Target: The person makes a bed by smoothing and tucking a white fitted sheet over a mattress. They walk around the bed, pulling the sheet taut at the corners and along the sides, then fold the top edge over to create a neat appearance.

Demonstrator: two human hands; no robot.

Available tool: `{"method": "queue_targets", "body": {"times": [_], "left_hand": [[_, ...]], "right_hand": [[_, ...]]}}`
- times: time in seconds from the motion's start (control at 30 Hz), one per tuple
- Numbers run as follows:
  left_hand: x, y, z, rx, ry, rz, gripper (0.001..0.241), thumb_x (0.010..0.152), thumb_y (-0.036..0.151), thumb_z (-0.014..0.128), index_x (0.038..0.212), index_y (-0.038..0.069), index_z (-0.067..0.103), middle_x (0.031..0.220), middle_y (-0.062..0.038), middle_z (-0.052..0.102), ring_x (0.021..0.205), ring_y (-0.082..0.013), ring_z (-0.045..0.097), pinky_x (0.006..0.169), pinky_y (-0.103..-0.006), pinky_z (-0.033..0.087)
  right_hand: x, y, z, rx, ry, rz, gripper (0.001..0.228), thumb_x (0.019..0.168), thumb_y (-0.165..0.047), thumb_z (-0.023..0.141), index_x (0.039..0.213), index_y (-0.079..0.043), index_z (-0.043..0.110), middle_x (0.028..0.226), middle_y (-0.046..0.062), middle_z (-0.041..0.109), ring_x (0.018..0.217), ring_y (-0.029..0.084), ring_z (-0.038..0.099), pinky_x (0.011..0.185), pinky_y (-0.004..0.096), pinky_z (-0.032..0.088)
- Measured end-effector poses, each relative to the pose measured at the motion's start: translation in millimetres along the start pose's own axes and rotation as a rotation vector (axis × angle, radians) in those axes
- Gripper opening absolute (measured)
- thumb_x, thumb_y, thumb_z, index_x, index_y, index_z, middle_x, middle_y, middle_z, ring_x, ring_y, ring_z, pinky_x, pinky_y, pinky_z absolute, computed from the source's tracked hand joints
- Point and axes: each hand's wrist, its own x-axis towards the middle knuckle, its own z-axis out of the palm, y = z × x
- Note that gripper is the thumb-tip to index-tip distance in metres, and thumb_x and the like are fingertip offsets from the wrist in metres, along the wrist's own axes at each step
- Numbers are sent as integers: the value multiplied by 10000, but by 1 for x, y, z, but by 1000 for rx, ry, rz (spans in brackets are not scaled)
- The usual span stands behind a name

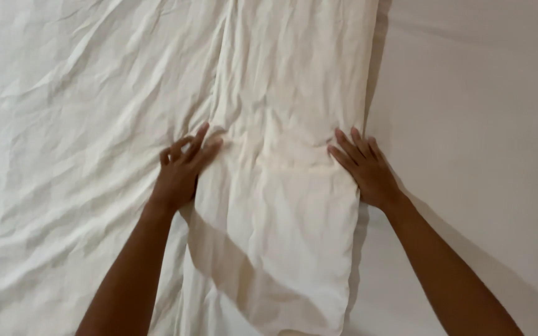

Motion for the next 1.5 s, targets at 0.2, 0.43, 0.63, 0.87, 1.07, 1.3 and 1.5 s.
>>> {"method": "queue_targets", "body": {"times": [0.2, 0.43, 0.63, 0.87, 1.07, 1.3, 1.5], "left_hand": [[-74, 27, 6, 16, -24, 125, 626, 869, 188, 650, 1455, 384, 543, 1686, -23, 282, 1397, -293, 426, 1121, -468, 298], [-107, 46, -24, 38, -4, 217, 649, 876, 128, 643, 1452, 420, 579, 1675, 8, 345, 1255, -224, 522, 1042, -423, 399], [-118, 33, -25, 77, 30, 188, 635, 875, 144, 646, 1467, 361, 565, 1615, 105, 449, 1266, -245, 544, 979, -449, 452], [-146, 49, -19, 166, 10, 85, 728, 849, 64, 599, 1520, 335, 526, 1652, 64, 408, 1314, -279, 522, 1074, -436, 433], [-192, 62, -14, 37, 101, 126, 628, 916, 114, 601, 1503, 328, 537, 1672, 2, 366, 1375, -306, 490, 1113, -449, 419], [-228, 70, -24, 206, 101, 218, 684, 905, 55, 664, 1494, 390, 567, 1636, 97, 462, 1330, -237, 552, 1060, -385, 455], [-227, 64, -26, 27, 15, 138, 631, 844, 137, 694, 1440, 307, 575, 1575, 82, 489, 1285, -280, 547, 971, -459, 452]], "right_hand": [[-50, -33, 7, 129, 7, -126, 701, 829, -129, 641, 1507, -184, 468, 1665, 134, 310, 1545, 352, 263, 1213, 539, 252], [-97, -84, -9, 130, 75, -245, 592, 879, -17, 573, 1420, -257, 578, 1601, 66, 426, 1521, 295, 336, 1240, 503, 295], [-113, -105, -13, 85, 91, -154, 605, 889, -25, 597, 1464, -207, 551, 1606, -14, 448, 1528, 238, 333, 1215, 495, 332], [-122, -129, -36, 117, -44, -51, 758, 752, 6, 612, 1482, -170, 513, 1614, 22, 415, 1504, 270, 343, 1184, 509, 321], [-153, -159, -18, 46, 41, -161, 634, 862, -50, 587, 1473, -212, 539, 1621, 54, 415, 1479, 274, 398, 1205, 479, 317], [-178, -174, -23, 36, 76, -248, 566, 910, -120, 532, 1469, -211, 540, 1604, -8, 446, 1471, 228, 423, 1219, 451, 319], [-180, -181, -19, 36, 46, -168, 586, 919, -92, 538, 1498, -180, 500, 1615, -59, 422, 1497, 194, 387, 1222, 452, 322]]}}
